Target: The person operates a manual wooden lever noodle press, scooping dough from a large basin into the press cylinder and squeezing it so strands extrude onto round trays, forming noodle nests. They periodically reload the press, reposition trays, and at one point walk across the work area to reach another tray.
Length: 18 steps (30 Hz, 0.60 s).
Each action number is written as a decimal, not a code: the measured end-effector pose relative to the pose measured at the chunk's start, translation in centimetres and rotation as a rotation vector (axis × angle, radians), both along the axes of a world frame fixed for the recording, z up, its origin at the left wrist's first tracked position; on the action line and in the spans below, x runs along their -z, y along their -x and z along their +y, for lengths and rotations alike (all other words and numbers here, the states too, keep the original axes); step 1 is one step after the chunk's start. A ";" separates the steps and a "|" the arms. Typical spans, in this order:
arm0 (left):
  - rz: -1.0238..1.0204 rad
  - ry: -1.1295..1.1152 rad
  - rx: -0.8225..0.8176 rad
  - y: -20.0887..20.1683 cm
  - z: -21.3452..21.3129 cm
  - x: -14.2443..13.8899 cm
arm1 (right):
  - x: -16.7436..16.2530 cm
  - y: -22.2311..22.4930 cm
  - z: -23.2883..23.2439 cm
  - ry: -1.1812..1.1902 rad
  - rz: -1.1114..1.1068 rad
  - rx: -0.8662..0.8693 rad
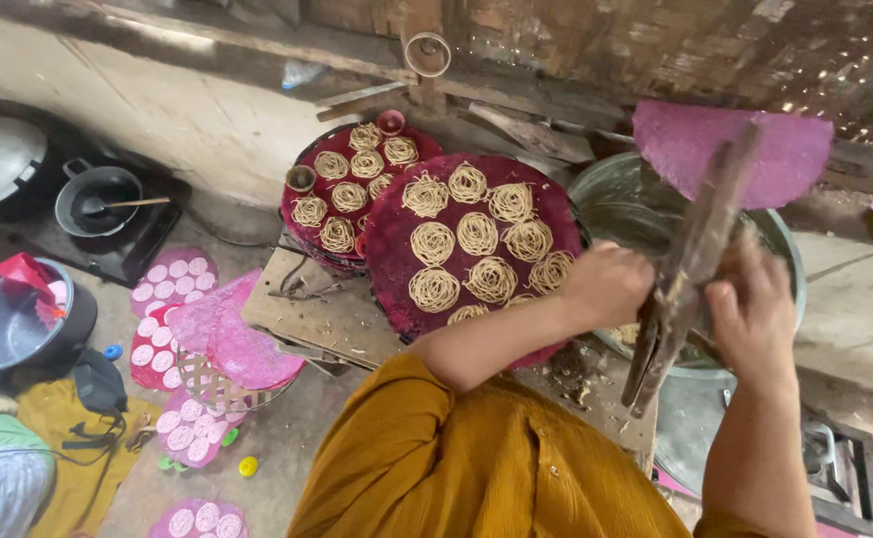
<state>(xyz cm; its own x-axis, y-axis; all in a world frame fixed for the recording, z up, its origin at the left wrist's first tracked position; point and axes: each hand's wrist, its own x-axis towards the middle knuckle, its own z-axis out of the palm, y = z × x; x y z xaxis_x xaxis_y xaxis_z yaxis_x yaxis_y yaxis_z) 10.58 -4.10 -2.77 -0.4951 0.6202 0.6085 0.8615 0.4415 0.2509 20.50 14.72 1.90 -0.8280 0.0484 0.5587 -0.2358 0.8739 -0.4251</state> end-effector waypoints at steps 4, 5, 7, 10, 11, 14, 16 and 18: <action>-0.197 -0.030 0.171 -5.7 4.0 -0.3 | -4.1 -3.4 -1.2 -0.235 0.136 0.155; -0.267 0.086 0.180 -5.9 4.6 -1.0 | -4.9 -4.2 -1.6 -0.294 0.192 0.068; -0.408 0.316 0.190 -5.8 5.0 -2.4 | -6.1 -6.2 -2.1 -0.414 0.297 -0.114; -0.359 0.368 0.157 -6.9 4.5 -3.3 | -8.6 -8.4 -0.5 -0.093 -0.377 0.075; -0.244 0.282 0.182 -7.4 4.3 -3.2 | -9.2 -8.3 0.2 -0.056 -0.303 -0.006; -0.012 0.101 0.199 -8.5 4.3 -2.0 | -9.9 -8.1 3.1 0.099 -0.140 -0.128; -0.005 0.098 0.142 -8.3 4.6 -1.2 | -8.9 -8.7 6.1 0.276 -0.114 -0.042; -0.001 0.091 0.106 -7.5 5.0 -0.5 | -6.0 -8.1 10.1 0.186 -0.154 -0.020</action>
<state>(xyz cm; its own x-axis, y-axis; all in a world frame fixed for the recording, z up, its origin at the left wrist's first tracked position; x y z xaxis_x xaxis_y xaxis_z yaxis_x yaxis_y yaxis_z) 18.13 0.89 -2.28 -0.4245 0.7218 0.5466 0.9042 0.3690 0.2149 28.59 24.78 7.91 -0.9044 0.1213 0.4090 -0.1726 0.7726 -0.6109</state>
